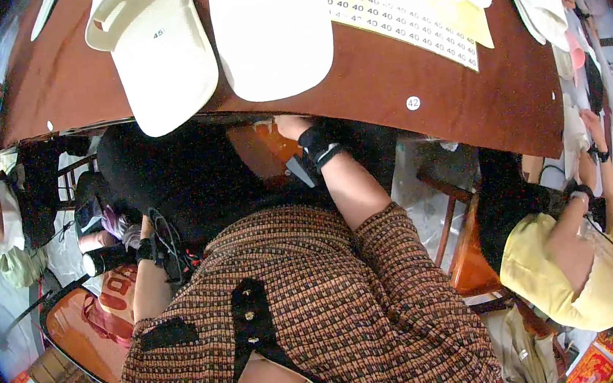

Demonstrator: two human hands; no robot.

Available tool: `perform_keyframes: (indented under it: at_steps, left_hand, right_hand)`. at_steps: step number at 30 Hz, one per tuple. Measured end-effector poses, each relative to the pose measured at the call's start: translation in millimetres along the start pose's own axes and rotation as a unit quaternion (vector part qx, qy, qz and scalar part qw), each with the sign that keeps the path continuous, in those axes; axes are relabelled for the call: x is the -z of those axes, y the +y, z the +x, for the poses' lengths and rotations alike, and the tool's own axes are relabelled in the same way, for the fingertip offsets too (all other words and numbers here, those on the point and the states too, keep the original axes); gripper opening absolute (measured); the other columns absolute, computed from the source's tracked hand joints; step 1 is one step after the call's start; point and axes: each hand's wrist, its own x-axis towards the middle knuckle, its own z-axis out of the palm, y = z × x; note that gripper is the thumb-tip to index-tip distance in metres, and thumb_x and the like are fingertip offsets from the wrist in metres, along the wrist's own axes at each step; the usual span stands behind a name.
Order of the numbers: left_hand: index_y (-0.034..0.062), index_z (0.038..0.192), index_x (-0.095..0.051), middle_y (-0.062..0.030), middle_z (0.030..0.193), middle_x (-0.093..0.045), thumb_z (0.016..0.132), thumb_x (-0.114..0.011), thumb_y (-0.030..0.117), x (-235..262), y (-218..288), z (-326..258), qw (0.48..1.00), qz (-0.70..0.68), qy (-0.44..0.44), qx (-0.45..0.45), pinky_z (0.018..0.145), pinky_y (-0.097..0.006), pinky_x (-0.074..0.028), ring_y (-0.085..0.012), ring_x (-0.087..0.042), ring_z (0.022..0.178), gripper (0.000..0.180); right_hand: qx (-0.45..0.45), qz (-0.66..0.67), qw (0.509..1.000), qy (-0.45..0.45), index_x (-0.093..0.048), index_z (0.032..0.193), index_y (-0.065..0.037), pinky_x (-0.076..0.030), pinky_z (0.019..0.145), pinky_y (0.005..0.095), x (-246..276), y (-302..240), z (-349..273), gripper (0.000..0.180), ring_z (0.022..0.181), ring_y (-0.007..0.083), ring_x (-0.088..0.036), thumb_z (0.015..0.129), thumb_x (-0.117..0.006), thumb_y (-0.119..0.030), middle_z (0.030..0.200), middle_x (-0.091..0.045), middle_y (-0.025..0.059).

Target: Inspecting and labeling white slippers at a production table.

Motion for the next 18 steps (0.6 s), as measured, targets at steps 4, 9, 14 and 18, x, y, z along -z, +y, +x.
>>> perform_keyframes:
  at_steps: [4,9,14,18]
  left_hand:
    - [0.0169,0.091,-0.068,-0.0038,0.077,-0.067,0.092,-0.055,0.060,-13,27,-13,0.973,-0.166,0.070,0.146,0.059,-0.043,-0.054,-0.0243,-0.063,0.067,0.045]
    - [0.0182,0.085,-0.068,-0.0038,0.074,-0.066,0.091,-0.057,0.062,-26,47,-40,0.853,-0.380,0.170,0.314,0.057,-0.042,-0.053,-0.0244,-0.062,0.065,0.045]
    - [0.0187,0.090,-0.066,-0.0049,0.084,-0.067,0.090,-0.052,0.066,-31,54,-17,0.892,-0.334,0.077,0.297,0.067,-0.043,-0.055,-0.0254,-0.064,0.076,0.050]
    - [0.0187,0.099,-0.069,-0.0053,0.093,-0.071,0.088,-0.045,0.075,-49,68,-13,0.858,-0.294,0.144,0.396,0.072,-0.045,-0.058,-0.0271,-0.066,0.080,0.062]
  right_hand:
    - [0.047,0.135,0.986,-0.089,-0.054,0.133,-0.004,-0.043,0.103,0.0423,-7,6,1,0.040,0.119,0.0362,-0.057,0.098,-0.046,-0.020,0.130,-0.060,0.0203]
    - [-0.001,0.099,0.984,-0.145,-0.055,0.136,-0.012,-0.048,0.095,0.0419,28,-24,-15,0.041,0.110,0.0330,-0.062,0.095,-0.052,-0.019,0.125,-0.063,0.0177]
    - [0.037,0.139,0.987,-0.067,-0.060,0.131,-0.013,-0.050,0.087,0.0422,13,-10,-15,0.038,0.100,0.0304,-0.065,0.094,-0.057,-0.019,0.113,-0.068,0.0170]
    - [-0.001,0.165,0.984,-0.069,-0.061,0.129,-0.013,-0.051,0.086,0.0428,13,-16,-20,0.037,0.100,0.0319,-0.065,0.093,-0.058,-0.017,0.114,-0.068,0.0173]
